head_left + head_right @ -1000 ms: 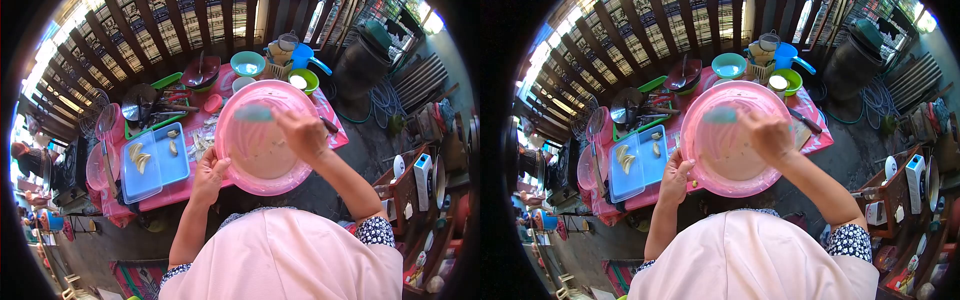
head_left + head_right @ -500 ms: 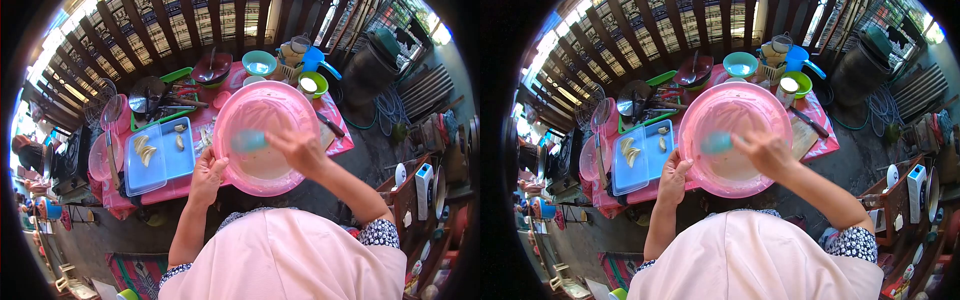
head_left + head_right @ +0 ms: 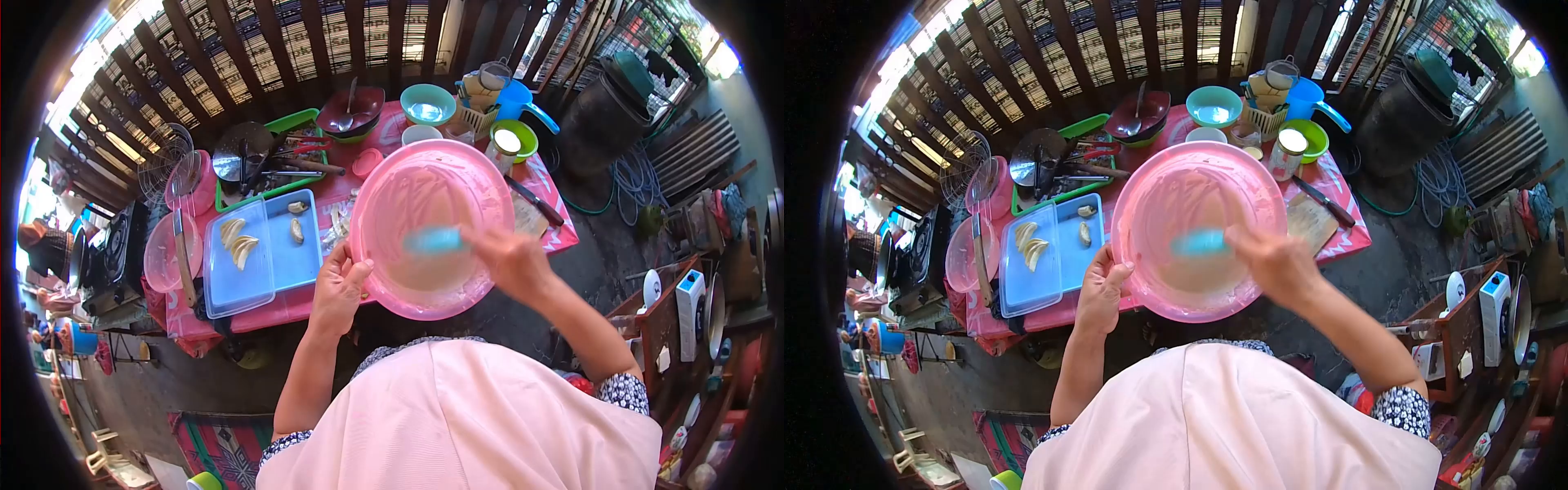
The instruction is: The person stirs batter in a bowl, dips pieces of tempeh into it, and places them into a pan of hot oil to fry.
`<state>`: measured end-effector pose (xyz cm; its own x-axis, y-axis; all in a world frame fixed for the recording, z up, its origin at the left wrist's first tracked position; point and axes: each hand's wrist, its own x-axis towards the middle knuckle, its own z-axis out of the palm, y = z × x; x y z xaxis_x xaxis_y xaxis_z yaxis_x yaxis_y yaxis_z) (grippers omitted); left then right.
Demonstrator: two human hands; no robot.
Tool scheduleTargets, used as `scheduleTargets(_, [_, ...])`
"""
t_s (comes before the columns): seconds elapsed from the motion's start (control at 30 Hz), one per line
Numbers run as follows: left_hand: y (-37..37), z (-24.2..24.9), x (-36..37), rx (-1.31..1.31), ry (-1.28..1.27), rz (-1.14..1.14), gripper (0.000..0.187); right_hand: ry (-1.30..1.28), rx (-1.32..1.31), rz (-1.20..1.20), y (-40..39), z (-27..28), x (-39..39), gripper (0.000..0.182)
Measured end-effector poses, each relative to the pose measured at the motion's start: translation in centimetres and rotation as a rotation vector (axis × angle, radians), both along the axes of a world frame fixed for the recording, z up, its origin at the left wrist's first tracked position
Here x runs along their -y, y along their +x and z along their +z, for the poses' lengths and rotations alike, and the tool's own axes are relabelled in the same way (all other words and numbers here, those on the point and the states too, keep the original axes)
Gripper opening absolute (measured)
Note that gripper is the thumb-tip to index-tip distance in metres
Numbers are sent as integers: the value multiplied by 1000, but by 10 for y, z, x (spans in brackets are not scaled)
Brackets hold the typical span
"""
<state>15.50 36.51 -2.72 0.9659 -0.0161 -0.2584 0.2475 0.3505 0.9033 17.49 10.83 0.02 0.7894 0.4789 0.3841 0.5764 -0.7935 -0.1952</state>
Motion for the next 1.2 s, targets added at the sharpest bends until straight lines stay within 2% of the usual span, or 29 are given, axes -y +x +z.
scheduleTargets(0.1, [-1,-1,-1,35,28,-50,13,-8,126,-216,33,10,11,33])
scheduleTargets(0.23, [-4,3,-1,86,-75,7,14,-71,91,-127,1,-8,14,32])
scheduleTargets(0.3, [-3,-3,-4,87,-50,0,14,-104,-80,-93,-19,-5,12,29])
scheduleTargets(0.37, [-5,-8,-5,79,-18,-24,13,-35,-9,-114,-3,-1,7,29])
scheduleTargets(0.43, [-5,-9,-3,84,-14,-48,16,-31,104,-280,20,6,5,28])
scheduleTargets(0.5, [-6,-6,-1,101,-29,-36,19,-48,136,-290,22,-10,12,29])
scheduleTargets(0.57, [-8,-7,-1,118,-49,-5,22,-137,7,-197,-3,-21,13,29])
scheduleTargets(0.63, [-9,-11,-2,103,-98,12,27,-86,-70,-153,-11,-17,10,31])
scheduleTargets(0.7, [-10,-13,1,86,-98,6,28,-121,15,-230,-2,-9,1,31])
scheduleTargets(0.83, [-10,-16,13,114,-162,-6,32,-106,225,-182,51,-16,-3,35])
scheduleTargets(0.9, [-8,-32,13,164,-116,20,35,-172,184,-255,47,-29,-5,28])
scheduleTargets(0.97, [-5,-44,13,213,-73,64,37,-210,-71,-391,27,-42,-5,30])
scheduleTargets(1.03, [-6,-49,14,232,-34,113,26,-134,-140,-352,4,-49,-3,31])
scheduleTargets(1.07, [-7,-46,13,230,-33,122,26,-53,-210,-324,0,-50,-2,32])
scheduleTargets(1.13, [-9,-35,12,145,-141,105,20,-45,-208,-321,-6,-29,-7,33])
scheduleTargets(1.2, [-10,-29,13,139,-152,113,23,-36,-205,-327,-10,-21,-7,34])
